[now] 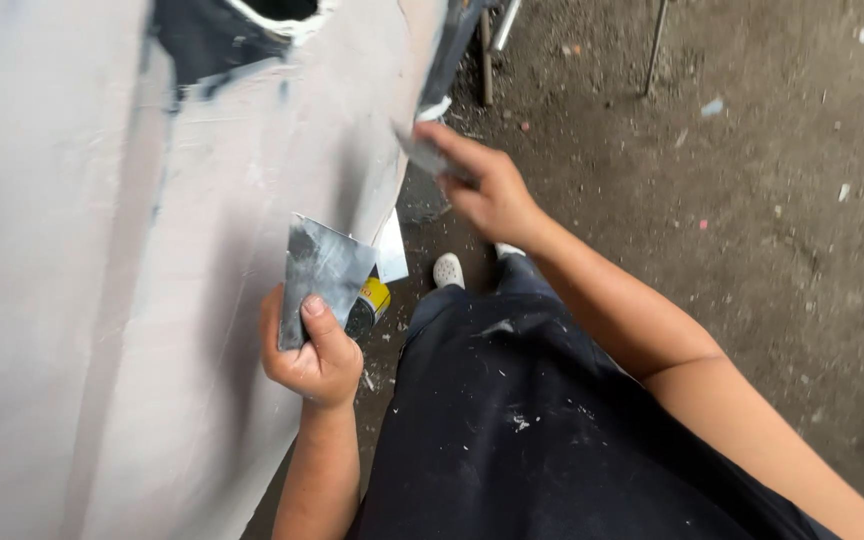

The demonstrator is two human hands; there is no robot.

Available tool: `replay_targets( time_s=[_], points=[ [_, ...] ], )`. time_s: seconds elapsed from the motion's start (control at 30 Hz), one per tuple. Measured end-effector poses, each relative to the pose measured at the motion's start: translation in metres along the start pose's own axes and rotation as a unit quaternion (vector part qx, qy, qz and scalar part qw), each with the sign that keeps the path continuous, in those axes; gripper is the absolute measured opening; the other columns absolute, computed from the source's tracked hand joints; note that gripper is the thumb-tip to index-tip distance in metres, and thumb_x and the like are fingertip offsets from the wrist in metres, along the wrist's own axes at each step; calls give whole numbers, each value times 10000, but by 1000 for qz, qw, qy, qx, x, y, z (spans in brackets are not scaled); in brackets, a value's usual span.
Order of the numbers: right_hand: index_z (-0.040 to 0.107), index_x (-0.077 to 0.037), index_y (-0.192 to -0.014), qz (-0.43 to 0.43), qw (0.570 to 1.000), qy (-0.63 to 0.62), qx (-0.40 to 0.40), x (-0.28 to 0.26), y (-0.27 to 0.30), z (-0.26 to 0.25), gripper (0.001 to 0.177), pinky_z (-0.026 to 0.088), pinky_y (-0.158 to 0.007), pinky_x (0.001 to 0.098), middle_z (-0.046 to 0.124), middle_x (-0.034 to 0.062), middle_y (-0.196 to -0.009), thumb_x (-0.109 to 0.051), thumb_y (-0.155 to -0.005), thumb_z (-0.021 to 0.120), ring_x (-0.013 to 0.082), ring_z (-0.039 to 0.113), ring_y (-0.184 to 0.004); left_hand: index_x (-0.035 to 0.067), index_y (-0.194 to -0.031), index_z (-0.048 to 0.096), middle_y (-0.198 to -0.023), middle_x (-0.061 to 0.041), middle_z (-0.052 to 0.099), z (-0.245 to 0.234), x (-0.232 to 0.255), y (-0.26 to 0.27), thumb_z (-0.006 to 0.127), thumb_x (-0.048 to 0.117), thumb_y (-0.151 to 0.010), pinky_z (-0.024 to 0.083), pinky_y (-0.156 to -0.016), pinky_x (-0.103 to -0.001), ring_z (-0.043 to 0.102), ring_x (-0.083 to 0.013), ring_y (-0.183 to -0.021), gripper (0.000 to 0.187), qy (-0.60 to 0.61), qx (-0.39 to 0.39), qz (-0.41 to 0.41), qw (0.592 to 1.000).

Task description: The person applies body filler to the wheel arch and side panel of a car using two metal scrapers. They repeatedly scoop filler from a can and spread it onto the vehicle's surface, smoothing the area.

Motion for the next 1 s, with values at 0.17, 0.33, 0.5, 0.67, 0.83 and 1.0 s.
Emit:
replay_targets(
  time_s=[0.17,0.33,0.5,0.67,0.83,1.0],
  points=[
    [562,-66,-1493,-184,970,147,58,-65,-49,-16,618,485,-1220,430,585,157,-1520,166,-921,538,343,582,-1445,-67,-1129,643,-1035,-142,682,-13,-11,15,583,92,-1061,528,-817,-320,674,-226,-911,183,-14,17,12,1000],
    [651,-156,-1420,-333,852,397,77,-72,-68,7,465,426,-1178,537,585,141,-1473,-15,-983,724,343,514,-1418,-60,-1153,658,-1059,-142,706,-18,-35,33,587,108,-1055,547,-826,-313,697,-216,-926,207,-2,1,-53,999],
    [651,-180,-1425,-346,876,333,46,-38,-50,11,485,423,-1200,519,571,142,-1479,-37,-972,744,367,487,-1438,-59,-1167,658,-1092,-149,703,-16,-34,31,574,118,-1064,555,-863,-321,700,-221,-971,222,12,-3,-68,998],
    [638,-226,-1445,-304,881,361,22,-44,-53,1,478,432,-1204,500,595,75,-1500,-48,-1012,733,307,519,-1442,-63,-1194,653,-1129,-161,701,0,-22,13,561,132,-1080,556,-884,-322,697,-224,-1005,244,54,-16,-64,996],
    [610,-184,-1476,-304,887,339,78,-53,-60,8,545,447,-1221,482,560,116,-1535,47,-985,657,355,495,-1471,-65,-1274,633,-1160,-151,710,9,-19,14,530,151,-1108,563,-930,-326,705,-211,-1053,290,73,-12,-41,996],
    [611,-166,-1431,-231,922,301,-71,-60,-13,20,609,446,-1163,485,587,107,-1487,56,-866,648,347,552,-1404,-55,-1280,631,-991,-37,664,40,-53,14,540,151,-1093,486,-754,-266,587,-103,-846,293,152,43,-121,980]
  ],
)
Point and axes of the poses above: each hand's wrist, its own y-axis away from the middle knuckle, its own z-axis out of the palm, x = y × z, the point moved 10 cm from there along -y, towards the middle knuckle
